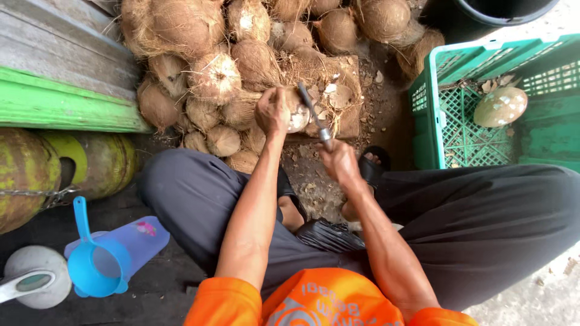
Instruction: The person sits on the ground and husks coconuts one at a time, holding each coconut against a wooden block and striking the fibrous husk with a cleaver to strip it off, then sets the husked coconut aside and reaches for the next one from the pile.
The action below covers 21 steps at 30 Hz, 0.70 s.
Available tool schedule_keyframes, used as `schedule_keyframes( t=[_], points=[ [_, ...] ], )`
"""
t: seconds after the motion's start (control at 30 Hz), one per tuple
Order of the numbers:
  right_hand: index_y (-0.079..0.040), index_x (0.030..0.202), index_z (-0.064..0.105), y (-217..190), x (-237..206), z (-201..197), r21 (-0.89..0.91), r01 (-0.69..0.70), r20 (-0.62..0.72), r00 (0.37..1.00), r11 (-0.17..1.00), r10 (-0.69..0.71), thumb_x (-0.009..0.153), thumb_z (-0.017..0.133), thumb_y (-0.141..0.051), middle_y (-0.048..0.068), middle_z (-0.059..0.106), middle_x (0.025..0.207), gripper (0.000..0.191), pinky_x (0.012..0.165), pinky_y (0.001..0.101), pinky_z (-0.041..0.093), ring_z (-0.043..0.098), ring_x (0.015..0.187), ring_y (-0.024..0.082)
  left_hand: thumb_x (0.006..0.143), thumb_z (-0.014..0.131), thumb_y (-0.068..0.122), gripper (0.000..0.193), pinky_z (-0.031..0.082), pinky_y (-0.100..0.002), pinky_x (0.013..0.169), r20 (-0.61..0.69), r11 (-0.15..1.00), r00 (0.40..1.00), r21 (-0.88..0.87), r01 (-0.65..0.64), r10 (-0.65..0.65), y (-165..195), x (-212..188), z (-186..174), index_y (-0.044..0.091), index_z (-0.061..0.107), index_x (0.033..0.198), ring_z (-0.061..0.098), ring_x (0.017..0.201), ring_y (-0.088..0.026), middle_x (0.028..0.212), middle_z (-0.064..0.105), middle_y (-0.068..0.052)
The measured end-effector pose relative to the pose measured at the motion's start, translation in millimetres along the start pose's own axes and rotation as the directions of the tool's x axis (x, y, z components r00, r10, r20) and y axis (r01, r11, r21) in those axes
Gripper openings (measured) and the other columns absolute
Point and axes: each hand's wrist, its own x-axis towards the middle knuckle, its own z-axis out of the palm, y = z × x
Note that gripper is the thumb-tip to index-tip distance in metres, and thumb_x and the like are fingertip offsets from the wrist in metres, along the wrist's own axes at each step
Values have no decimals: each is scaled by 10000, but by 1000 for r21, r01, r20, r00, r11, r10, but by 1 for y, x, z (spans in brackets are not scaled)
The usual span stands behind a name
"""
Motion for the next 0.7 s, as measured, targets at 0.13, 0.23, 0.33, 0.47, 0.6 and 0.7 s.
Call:
schedule_keyframes(
  t=[0.13, 0.23, 0.33, 0.47, 0.6, 0.7],
  points=[
    [-43, 879, 669, 9, 10, 1, 88, 215, -214, 958, 973, -193, 985, 726, -236, 2, 571, 622, 228, 503, 292, 408, 505, 555, 73, 903, 536, 622, 505, 528, -432, 720, -27, 992, 1000, -126, -12, 8, -4, -6, -4, 175, 763, 962, 703, 761, -281, 843, 760, -71],
    [-9, 918, 633, 18, 6, 10, 329, 300, -238, 944, 895, -229, 999, 692, -242, 22, 543, 711, 254, 542, 342, 385, 467, 625, 114, 893, 563, 605, 508, 543, -444, 752, -30, 996, 998, -78, 53, -56, -2, -13, -5, 156, 780, 990, 714, 820, -293, 887, 765, -85],
    [-34, 939, 710, 23, 14, 12, 252, 338, -239, 930, 907, -280, 963, 706, -262, -1, 589, 736, 230, 586, 331, 421, 511, 659, 105, 873, 580, 594, 509, 545, -452, 774, -62, 990, 998, -144, 1, -10, 8, -8, 0, 153, 803, 993, 720, 864, -301, 920, 775, -87],
    [-34, 833, 687, 28, 15, 10, 46, 158, -193, 970, 986, -146, 932, 734, -251, 23, 579, 625, 243, 552, 333, 447, 532, 594, 118, 872, 590, 618, 527, 527, -436, 770, -58, 993, 998, -116, 2, -9, 10, -4, -1, 155, 817, 982, 718, 866, -296, 923, 780, -72],
    [-3, 820, 584, 28, 5, 17, 227, 310, -320, 919, 923, -230, 1024, 739, -281, 41, 510, 688, 378, 561, 380, 401, 425, 645, 132, 961, 537, 631, 559, 527, -447, 752, 18, 994, 999, -100, 42, -40, 3, -7, -1, 138, 800, 964, 681, 749, -293, 801, 727, -82],
    [-123, 881, 709, 18, 8, 15, 336, -9, 30, 1000, 942, -1, 928, 548, -205, 4, 549, 597, 187, 440, 402, 326, 439, 474, 152, 894, 570, 599, 475, 536, -460, 663, 83, 943, 959, -177, 283, -272, 3, -5, 6, 168, 763, 952, 676, 696, -255, 776, 740, -31]
  ],
)
